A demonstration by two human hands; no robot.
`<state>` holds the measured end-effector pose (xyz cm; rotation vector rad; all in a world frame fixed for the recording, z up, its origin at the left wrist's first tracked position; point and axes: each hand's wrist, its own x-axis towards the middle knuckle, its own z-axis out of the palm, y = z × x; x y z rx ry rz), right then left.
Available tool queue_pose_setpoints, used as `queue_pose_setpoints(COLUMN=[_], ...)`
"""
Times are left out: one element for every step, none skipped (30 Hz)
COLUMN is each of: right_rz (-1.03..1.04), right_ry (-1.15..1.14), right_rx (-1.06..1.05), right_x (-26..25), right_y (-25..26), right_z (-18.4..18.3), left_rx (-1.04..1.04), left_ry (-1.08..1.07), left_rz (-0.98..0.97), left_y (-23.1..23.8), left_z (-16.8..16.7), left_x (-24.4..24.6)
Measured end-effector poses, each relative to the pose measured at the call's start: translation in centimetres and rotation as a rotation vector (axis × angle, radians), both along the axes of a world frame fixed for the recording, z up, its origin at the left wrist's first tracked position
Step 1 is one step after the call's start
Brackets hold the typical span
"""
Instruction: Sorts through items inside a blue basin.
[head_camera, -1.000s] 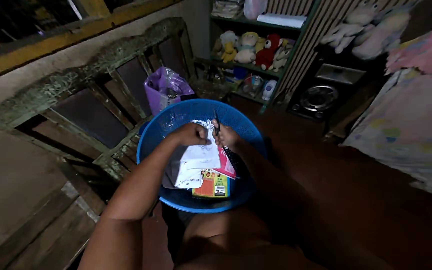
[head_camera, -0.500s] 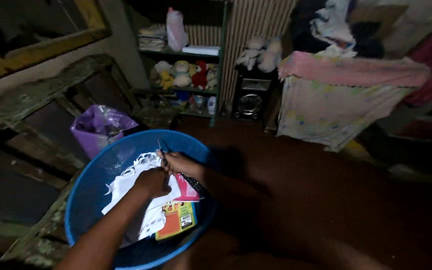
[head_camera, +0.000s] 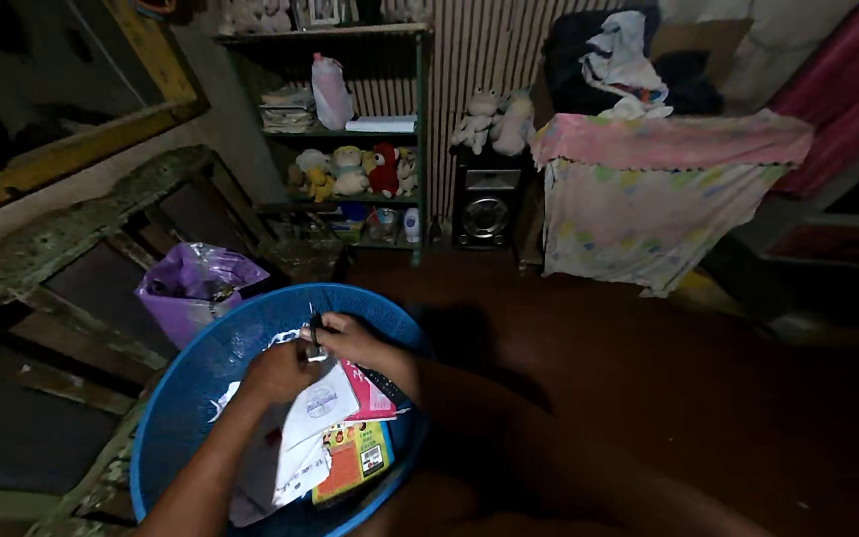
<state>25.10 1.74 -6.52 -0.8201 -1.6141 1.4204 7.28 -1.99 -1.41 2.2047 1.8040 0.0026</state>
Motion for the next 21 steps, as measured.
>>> queue_pose_setpoints(right_rz=[-0.018,-0.036,-0.053,-0.060,-0.066,-0.073,-0.082,-0.091,-0.099,-0.104,-0.105,-0.104,-0.094,-0.075,-0.050,-0.027,-0.014,-0.012,-0.005,-0.007,-0.020], right_ry=[0.030,0.065,0.098,0.121,0.131,0.135,0.133,0.132,0.135,0.135,0.138,0.150,0.170,0.193,0.205,0.208,0.201,0.199,0.205,0.227,0.258], right_rx=[0.034,0.055,0.072,0.078,0.072,0.059,0.047,0.038,0.028,0.013,-0.009,-0.034,-0.062,-0.091,-0.114,-0.125,-0.127,-0.128,-0.135,-0.145,-0.149], right_x=[-0.2,-0.5,-0.7,-0.8,-0.8,-0.8,-0.8,-0.8,-0.8,-0.8,-0.8,-0.8,-0.9,-0.9,-0.8,-0.8,-0.8,-0.8,-0.7,-0.7,-0.8], right_y=[0.1,0.3,0.4,0.4,0.3,0.3,0.2,0.1,0.0,0.0,0.0,0.0,0.0,0.0,0.1,0.3,0.4,0.4,0.5,0.5,0.5], right_z=[0.0,0.0,0.1,0.2,0.3,0.3,0.3,0.5,0.6,0.7,0.7,0.6,0.6,0.6,0.5,0.3,0.2,0.1,0.1,0.0,0.0], left_rx=[0.053,0.108,0.156,0.201,0.249,0.297,0.348,0.388,0.409,0.412,0.410,0.400,0.395,0.387,0.376,0.367,0.357,0.350,0.345,0.342,0.342], left_ry=[-0.103,-0.195,-0.266,-0.322,-0.377,-0.440,-0.516,-0.614,-0.722,-0.830,-0.926,-1.007,-1.071,-1.109,-1.125,-1.128,-1.124,-1.113,-1.104,-1.104,-1.112], left_rz=[0.022,0.041,0.056,0.073,0.098,0.128,0.165,0.210,0.260,0.304,0.338,0.353,0.358,0.354,0.349,0.336,0.322,0.310,0.300,0.288,0.280], left_y=[0.2,0.4,0.5,0.5,0.4,0.3,0.2,0.2,0.3,0.2,0.2,0.2,0.3,0.4,0.3,0.4,0.5,0.7,0.9,1.0,1.2], left_z=[-0.2,-0.4,-0.4,-0.3,-0.1,0.2,0.3,0.5,0.7,1.0,1.1,1.2,1.1,1.0,0.9,0.7,0.4,0.1,-0.1,-0.3,-0.5], left_x=[-0.9,-1.9,-2.9,-3.7,-4.4,-5.2,-5.8,-6.3,-6.6,-6.7,-6.7,-6.6,-6.5,-6.4,-6.1,-5.9,-5.7,-5.7,-5.7,-5.7,-5.8])
